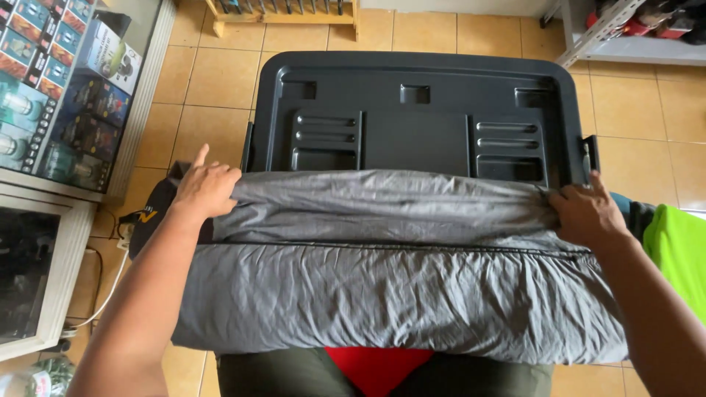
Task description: Folding a grey sleeping bag on a flat surface
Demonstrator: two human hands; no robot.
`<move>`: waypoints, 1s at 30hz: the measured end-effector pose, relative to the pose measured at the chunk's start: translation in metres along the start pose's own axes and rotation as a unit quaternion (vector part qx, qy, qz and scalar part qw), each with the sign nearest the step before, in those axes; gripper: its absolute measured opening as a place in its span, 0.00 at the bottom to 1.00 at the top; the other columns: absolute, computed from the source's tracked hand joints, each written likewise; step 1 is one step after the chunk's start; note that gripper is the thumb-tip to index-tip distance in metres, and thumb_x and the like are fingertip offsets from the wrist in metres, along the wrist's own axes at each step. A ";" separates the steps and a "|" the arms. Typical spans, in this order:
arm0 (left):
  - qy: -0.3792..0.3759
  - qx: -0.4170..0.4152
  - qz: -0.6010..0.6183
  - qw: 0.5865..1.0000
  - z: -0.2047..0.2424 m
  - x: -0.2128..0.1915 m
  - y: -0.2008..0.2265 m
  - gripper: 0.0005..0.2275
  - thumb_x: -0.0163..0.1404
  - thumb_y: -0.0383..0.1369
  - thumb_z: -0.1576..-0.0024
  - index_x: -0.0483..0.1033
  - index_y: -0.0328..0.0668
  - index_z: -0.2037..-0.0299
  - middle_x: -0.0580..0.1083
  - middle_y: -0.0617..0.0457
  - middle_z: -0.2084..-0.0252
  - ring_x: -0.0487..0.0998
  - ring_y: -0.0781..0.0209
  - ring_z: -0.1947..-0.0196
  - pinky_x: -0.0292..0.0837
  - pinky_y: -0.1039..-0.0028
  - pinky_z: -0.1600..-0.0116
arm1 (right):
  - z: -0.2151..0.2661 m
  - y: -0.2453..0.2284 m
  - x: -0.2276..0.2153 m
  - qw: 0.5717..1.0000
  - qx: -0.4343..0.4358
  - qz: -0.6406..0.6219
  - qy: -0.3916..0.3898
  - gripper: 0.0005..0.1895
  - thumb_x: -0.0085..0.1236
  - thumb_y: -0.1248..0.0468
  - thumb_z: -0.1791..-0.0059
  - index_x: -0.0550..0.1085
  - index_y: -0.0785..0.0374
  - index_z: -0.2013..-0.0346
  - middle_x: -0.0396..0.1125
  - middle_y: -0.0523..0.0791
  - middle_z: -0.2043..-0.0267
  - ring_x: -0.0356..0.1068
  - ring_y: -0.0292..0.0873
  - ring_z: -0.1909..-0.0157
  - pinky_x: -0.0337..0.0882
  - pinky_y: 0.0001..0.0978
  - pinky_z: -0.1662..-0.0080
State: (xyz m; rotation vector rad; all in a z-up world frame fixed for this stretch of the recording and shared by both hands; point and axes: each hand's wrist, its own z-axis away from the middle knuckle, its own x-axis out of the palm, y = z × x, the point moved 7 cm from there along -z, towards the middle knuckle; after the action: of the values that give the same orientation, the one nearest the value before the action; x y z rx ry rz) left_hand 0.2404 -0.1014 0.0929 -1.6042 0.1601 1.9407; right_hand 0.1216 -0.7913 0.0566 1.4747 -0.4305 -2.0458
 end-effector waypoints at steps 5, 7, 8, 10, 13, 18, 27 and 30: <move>-0.043 -0.023 0.082 0.995 0.039 0.052 -0.001 0.11 0.52 0.23 0.53 0.68 0.44 0.61 0.77 0.47 0.61 0.79 0.41 0.57 0.75 0.55 0.53 | 0.033 -0.002 0.048 0.987 0.025 -0.155 0.029 0.24 0.57 0.60 0.60 0.72 0.48 0.49 0.69 0.41 0.52 0.71 0.50 0.44 0.73 0.44 0.42; -0.047 -0.036 0.077 0.995 0.060 0.055 0.006 0.11 0.49 0.21 0.51 0.67 0.44 0.59 0.77 0.46 0.64 0.80 0.42 0.61 0.75 0.55 0.58 | 0.047 -0.001 0.049 0.984 0.053 -0.169 0.035 0.24 0.60 0.59 0.61 0.70 0.50 0.50 0.69 0.43 0.50 0.71 0.51 0.44 0.75 0.46 0.45; -0.047 -0.050 0.072 0.995 0.066 0.053 0.006 0.12 0.46 0.18 0.48 0.67 0.45 0.57 0.77 0.46 0.66 0.81 0.42 0.64 0.76 0.55 0.63 | 0.047 0.005 0.047 0.979 0.083 -0.181 0.044 0.25 0.62 0.59 0.62 0.69 0.52 0.51 0.70 0.45 0.49 0.71 0.52 0.43 0.78 0.48 0.49; -0.014 -0.052 0.066 0.996 0.082 0.072 0.011 0.13 0.46 0.20 0.47 0.66 0.44 0.54 0.77 0.46 0.67 0.81 0.42 0.66 0.77 0.55 0.62 | 0.055 -0.005 0.043 0.974 0.094 -0.204 -0.003 0.22 0.55 0.60 0.56 0.68 0.52 0.48 0.69 0.47 0.46 0.69 0.53 0.40 0.78 0.52 0.49; -0.018 -0.068 0.088 0.994 0.092 0.090 0.018 0.14 0.48 0.20 0.48 0.66 0.45 0.54 0.77 0.48 0.66 0.80 0.44 0.63 0.72 0.56 0.55 | 0.061 -0.015 0.050 0.969 0.088 -0.228 -0.042 0.23 0.54 0.58 0.55 0.66 0.53 0.45 0.68 0.50 0.44 0.66 0.55 0.38 0.76 0.52 0.45; 0.061 -0.099 0.080 0.990 0.095 0.099 0.014 0.07 0.49 0.19 0.48 0.72 0.45 0.67 0.78 0.49 0.69 0.80 0.47 0.67 0.74 0.60 0.63 | 0.063 0.003 0.070 0.974 0.072 -0.214 -0.004 0.19 0.55 0.61 0.61 0.71 0.51 0.55 0.73 0.46 0.50 0.72 0.51 0.45 0.71 0.45 0.45; -0.049 -0.088 0.108 0.989 0.091 0.102 0.016 0.05 0.51 0.23 0.48 0.72 0.45 0.67 0.80 0.51 0.66 0.83 0.48 0.67 0.77 0.59 0.64 | 0.070 -0.015 0.085 0.949 0.165 -0.270 -0.003 0.14 0.44 0.57 0.50 0.72 0.51 0.52 0.71 0.48 0.47 0.69 0.58 0.41 0.73 0.54 0.47; -0.086 -0.095 0.129 0.983 0.086 0.088 0.004 0.07 0.56 0.30 0.51 0.69 0.53 0.72 0.73 0.59 0.65 0.77 0.52 0.61 0.64 0.60 0.50 | 0.063 -0.007 0.080 0.956 0.116 -0.268 -0.006 0.25 0.64 0.52 0.62 0.72 0.49 0.51 0.72 0.43 0.47 0.71 0.52 0.41 0.77 0.51 0.46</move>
State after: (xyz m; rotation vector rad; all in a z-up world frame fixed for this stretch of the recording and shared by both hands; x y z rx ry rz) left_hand 0.1584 -0.0327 0.0326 -1.5883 0.1186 2.3464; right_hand 0.0425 -0.8394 0.0136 1.8793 -0.3018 -2.4878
